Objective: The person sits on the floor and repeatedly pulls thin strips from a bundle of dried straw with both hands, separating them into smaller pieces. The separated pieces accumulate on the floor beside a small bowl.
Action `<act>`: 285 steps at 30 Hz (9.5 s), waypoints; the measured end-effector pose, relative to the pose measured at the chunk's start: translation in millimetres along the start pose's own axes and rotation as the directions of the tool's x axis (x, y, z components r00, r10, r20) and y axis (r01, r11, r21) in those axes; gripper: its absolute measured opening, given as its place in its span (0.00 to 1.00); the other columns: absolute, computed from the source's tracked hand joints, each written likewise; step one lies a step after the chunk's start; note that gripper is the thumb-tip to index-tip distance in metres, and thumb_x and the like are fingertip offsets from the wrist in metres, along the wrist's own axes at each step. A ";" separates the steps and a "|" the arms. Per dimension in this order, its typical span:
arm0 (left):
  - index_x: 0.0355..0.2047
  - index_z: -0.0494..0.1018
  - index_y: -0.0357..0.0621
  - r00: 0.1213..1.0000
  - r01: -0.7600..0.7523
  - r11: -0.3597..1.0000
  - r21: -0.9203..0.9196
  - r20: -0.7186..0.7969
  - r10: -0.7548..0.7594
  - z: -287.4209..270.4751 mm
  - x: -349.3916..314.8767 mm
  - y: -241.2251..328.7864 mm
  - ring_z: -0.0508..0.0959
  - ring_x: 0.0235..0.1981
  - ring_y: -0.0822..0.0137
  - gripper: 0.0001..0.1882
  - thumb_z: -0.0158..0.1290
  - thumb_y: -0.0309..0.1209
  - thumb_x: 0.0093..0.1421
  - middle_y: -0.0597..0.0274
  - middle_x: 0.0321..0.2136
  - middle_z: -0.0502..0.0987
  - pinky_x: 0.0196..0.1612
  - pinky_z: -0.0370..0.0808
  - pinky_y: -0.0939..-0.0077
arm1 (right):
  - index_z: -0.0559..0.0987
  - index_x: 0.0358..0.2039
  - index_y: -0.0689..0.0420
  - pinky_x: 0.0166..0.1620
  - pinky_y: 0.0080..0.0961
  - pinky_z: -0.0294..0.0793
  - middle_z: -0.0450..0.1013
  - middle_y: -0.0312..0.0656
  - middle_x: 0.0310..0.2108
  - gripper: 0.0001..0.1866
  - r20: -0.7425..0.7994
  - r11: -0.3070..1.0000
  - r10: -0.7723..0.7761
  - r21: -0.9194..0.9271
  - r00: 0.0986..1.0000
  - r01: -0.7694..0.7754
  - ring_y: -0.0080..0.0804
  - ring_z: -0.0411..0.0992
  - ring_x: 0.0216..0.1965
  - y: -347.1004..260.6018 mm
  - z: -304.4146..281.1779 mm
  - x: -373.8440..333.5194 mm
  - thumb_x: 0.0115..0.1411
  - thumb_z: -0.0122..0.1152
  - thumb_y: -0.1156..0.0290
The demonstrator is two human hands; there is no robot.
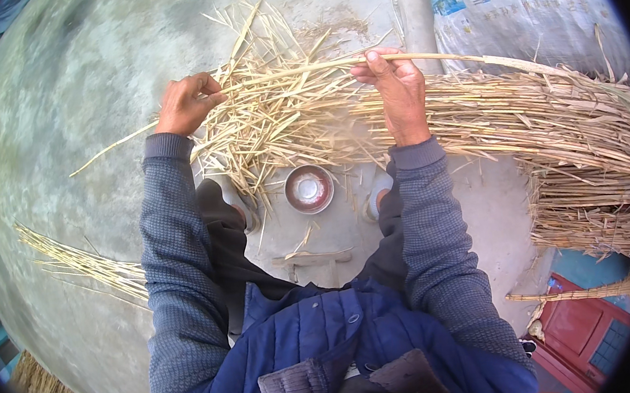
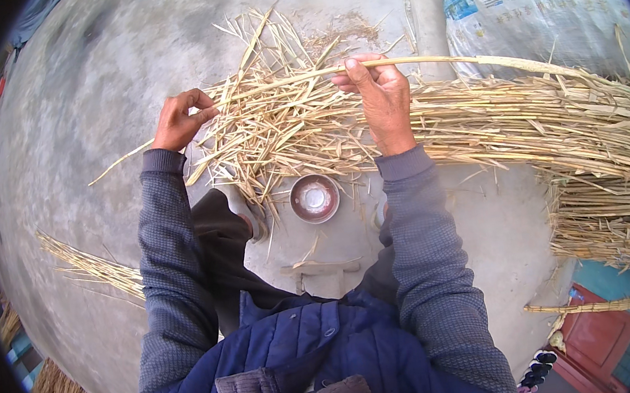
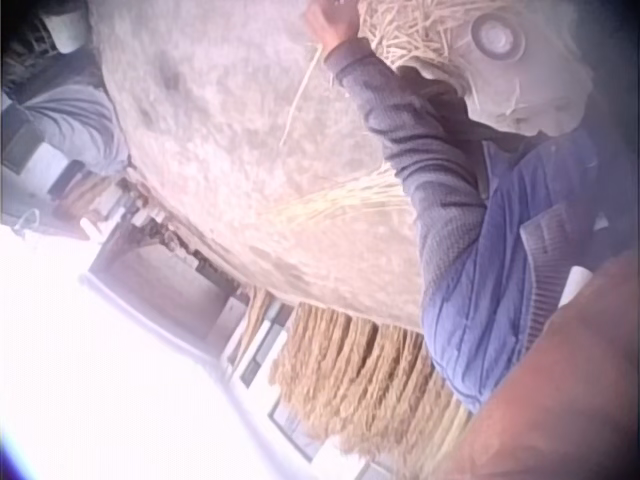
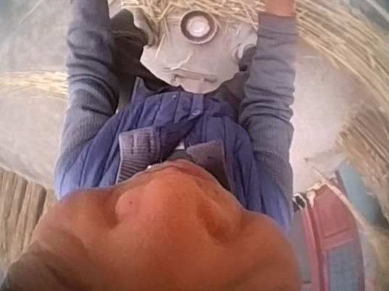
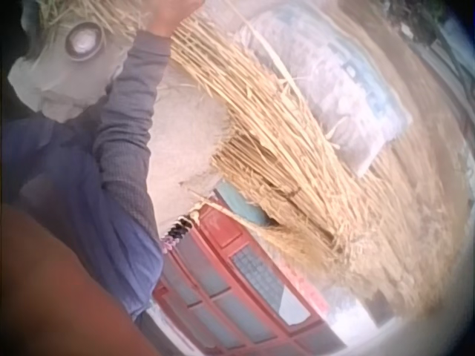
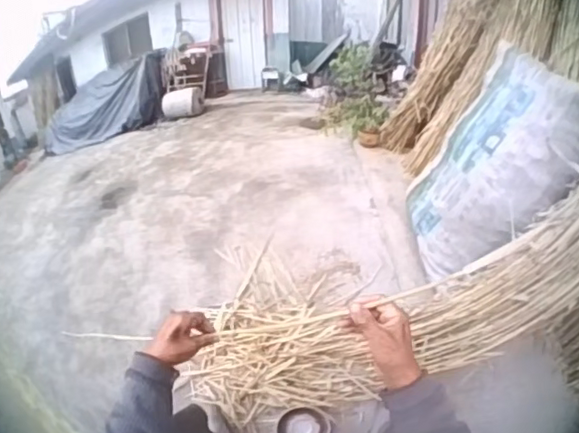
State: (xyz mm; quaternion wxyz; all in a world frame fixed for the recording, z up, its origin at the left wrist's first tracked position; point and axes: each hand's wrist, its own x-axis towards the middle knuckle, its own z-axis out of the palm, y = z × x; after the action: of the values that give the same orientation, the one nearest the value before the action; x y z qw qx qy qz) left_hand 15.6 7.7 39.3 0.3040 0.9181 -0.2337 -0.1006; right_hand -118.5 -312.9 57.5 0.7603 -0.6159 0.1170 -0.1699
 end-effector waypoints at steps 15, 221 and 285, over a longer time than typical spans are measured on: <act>0.34 0.82 0.37 0.989 -0.121 0.711 -0.693 -0.144 0.028 47.7 11.5 71.3 0.79 0.28 0.75 0.12 0.68 0.33 0.57 0.67 0.26 0.82 0.34 0.76 0.78 | 0.77 0.43 0.65 0.48 0.25 0.82 0.80 0.49 0.44 0.08 0.209 0.997 0.035 0.062 0.977 -0.049 0.30 0.80 0.44 22.4 28.4 -13.5 0.68 0.60 0.73; 0.31 0.82 0.37 0.972 -0.208 0.868 -0.450 -0.197 0.130 97.1 11.8 100.6 0.81 0.25 0.65 0.13 0.67 0.35 0.56 0.54 0.24 0.82 0.32 0.77 0.69 | 0.73 0.52 0.65 0.49 0.29 0.79 0.78 0.49 0.47 0.14 0.058 0.950 0.250 0.176 0.966 -0.257 0.33 0.79 0.45 24.3 18.4 -10.1 0.69 0.54 0.71; 0.28 0.81 0.41 0.819 -0.459 0.888 -0.040 -0.406 0.405 70.8 5.6 111.7 0.80 0.24 0.60 0.08 0.66 0.32 0.54 0.59 0.22 0.81 0.30 0.75 0.68 | 0.71 0.45 0.63 0.45 0.31 0.82 0.78 0.49 0.41 0.08 0.111 0.980 0.142 0.126 0.984 -0.156 0.39 0.81 0.41 16.8 20.4 -7.1 0.67 0.52 0.75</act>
State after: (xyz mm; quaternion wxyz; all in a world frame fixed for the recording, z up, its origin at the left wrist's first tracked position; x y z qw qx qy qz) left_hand -43.8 -110.1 50.4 0.4205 0.8194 -0.3640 0.1385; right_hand -115.2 -288.6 45.3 0.8156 -0.5606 0.1126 -0.0884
